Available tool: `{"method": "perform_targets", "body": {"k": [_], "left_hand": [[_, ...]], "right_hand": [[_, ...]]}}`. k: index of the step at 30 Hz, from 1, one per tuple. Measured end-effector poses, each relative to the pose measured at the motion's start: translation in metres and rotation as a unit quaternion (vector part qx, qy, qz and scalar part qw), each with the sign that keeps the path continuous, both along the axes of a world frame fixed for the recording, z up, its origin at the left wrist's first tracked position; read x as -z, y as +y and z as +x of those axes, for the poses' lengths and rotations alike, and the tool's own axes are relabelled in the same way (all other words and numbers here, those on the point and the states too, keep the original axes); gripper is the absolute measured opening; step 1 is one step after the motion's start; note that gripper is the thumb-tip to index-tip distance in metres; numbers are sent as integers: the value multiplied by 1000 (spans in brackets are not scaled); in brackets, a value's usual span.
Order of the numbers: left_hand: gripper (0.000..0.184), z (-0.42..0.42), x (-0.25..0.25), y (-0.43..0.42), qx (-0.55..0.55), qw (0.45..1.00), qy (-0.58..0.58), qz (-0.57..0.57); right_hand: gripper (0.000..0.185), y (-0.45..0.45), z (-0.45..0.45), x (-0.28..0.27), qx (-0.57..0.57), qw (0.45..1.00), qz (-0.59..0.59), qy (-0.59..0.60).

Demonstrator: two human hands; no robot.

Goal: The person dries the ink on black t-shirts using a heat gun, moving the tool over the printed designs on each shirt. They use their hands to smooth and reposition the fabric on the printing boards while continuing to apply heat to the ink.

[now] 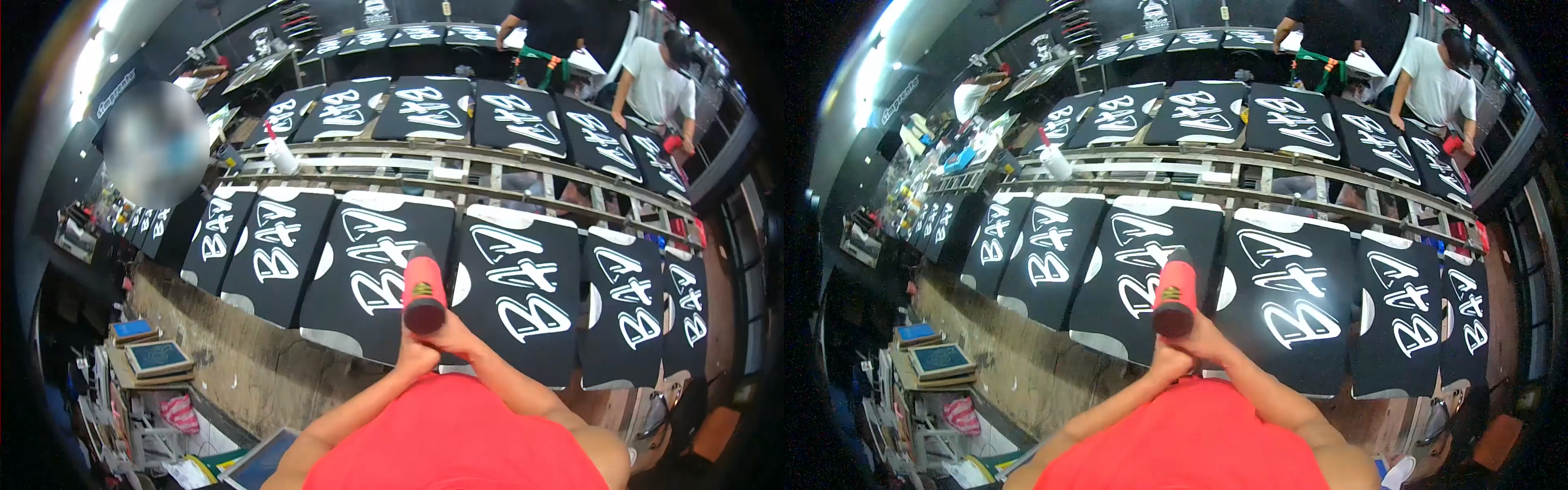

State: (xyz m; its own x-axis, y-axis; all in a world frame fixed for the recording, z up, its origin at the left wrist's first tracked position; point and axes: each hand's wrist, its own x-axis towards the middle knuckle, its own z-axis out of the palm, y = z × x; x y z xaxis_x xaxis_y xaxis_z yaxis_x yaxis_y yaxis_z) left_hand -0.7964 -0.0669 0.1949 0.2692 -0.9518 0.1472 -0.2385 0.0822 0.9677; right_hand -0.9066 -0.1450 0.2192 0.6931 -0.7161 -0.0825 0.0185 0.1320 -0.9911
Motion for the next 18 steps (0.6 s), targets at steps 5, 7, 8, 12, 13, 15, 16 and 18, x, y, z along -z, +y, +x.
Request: {"method": "perform_targets", "body": {"k": [5, 7, 8, 12, 13, 15, 16, 18], "left_hand": [[78, -1, -14, -3, 144, 981, -126, -30], [74, -3, -28, -3, 167, 977, -130, -28], [61, -9, -36, 0, 158, 981, -106, -42], [23, 6, -30, 5, 184, 977, -85, 61], [10, 8, -35, 5, 148, 982, -104, 45], [12, 18, -41, 9, 141, 982, -96, 81], [14, 23, -42, 11, 132, 980, -85, 120], [17, 29, -40, 12, 128, 987, -60, 74]], "right_hand": [[48, -3, -38, 2, 111, 977, 179, -42], [40, -5, -50, 5, 118, 971, 186, -95], [40, -3, -56, 17, 116, 971, 186, -94], [39, 7, -66, 29, 157, 963, 202, -86], [38, 9, -68, 23, 156, 960, 222, -74], [37, 15, -65, 23, 167, 956, 238, -45], [37, 18, -63, 24, 169, 956, 234, -48], [35, 24, -59, 21, 181, 960, 214, -7]]}}
